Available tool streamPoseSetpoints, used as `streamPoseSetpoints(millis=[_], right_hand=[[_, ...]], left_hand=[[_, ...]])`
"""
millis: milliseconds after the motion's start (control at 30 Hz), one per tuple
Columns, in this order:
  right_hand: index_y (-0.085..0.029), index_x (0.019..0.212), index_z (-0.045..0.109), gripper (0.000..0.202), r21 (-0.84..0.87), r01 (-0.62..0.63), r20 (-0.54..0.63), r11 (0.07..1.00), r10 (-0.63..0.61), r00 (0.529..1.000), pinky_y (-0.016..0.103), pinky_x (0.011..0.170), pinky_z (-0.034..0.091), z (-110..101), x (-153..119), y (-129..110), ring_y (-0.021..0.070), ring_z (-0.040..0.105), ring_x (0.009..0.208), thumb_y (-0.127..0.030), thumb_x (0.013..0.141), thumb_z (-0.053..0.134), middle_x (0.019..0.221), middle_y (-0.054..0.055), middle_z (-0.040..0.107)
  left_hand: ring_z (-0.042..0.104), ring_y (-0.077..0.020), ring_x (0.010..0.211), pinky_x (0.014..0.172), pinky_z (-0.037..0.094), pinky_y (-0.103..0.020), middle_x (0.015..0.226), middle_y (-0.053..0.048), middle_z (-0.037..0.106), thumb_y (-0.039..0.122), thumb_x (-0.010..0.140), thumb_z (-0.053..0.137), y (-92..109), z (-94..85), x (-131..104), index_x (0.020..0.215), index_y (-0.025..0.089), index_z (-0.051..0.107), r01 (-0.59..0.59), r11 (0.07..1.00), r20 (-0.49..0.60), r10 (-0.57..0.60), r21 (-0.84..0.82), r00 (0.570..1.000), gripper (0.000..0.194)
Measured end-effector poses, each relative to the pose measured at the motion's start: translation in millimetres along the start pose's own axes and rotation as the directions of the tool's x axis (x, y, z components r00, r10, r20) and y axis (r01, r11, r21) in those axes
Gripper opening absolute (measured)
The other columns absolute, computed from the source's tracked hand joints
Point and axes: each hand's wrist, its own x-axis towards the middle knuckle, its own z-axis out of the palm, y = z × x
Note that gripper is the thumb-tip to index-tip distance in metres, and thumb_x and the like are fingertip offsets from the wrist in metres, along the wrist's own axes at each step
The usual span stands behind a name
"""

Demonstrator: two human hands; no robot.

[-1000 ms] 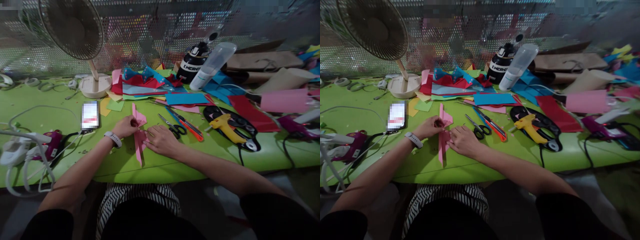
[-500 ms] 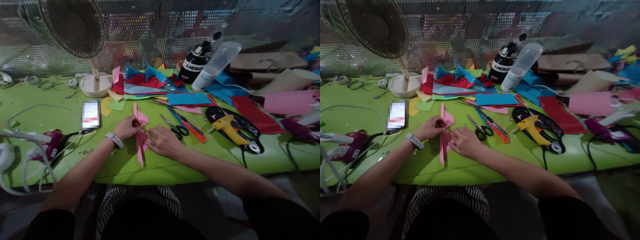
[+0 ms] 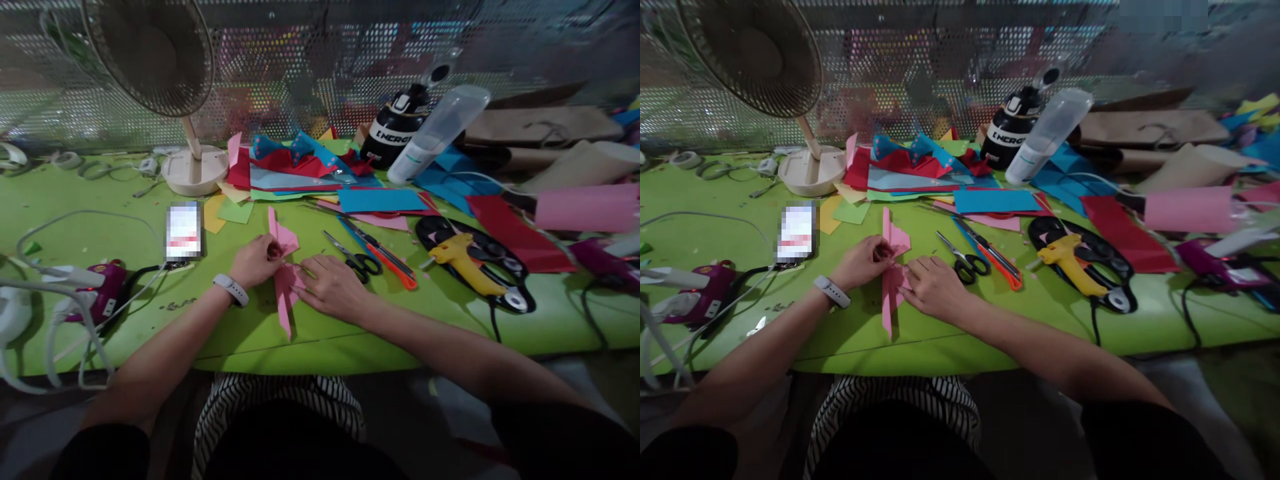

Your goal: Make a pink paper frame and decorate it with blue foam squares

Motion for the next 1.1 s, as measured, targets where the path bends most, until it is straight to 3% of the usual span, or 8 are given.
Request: streamPoseSetpoints(millis=[267,1100], right_hand=[[-0.006,0.106,0.066,0.037,0.001,-0.011,0.027,1.0,0.011,1.0,0.037,0.075,0.039,0.6,-0.4,0.2,0.0247,0.055,0.088,-0.036,0.097,0.046,0.098,0.016,0.066],[-0.004,0.106,0.066,0.036,-0.003,-0.006,0.003,1.0,0.006,1.0,0.037,0.075,0.04,0.9,-0.6,-0.2,0.0246,0.055,0.088,-0.034,0.095,0.05,0.098,0.016,0.066]], left_hand=[[0.061,-0.0163,0.075,0.068,0.05,-0.029,0.091,-0.004,0.067,0.021,0.079,0.063,-2.5,0.0,3.3,0.089,0.018,0.057,0.001,0.999,0.03,0.0,-0.035,1.0,0.013],[0.062,-0.0163,0.077,0.069,0.05,-0.029,0.095,-0.005,0.068,0.018,0.08,0.059,-4.8,-0.2,3.2,0.093,0.018,0.06,-0.017,0.999,0.026,0.018,-0.028,1.0,0.013]])
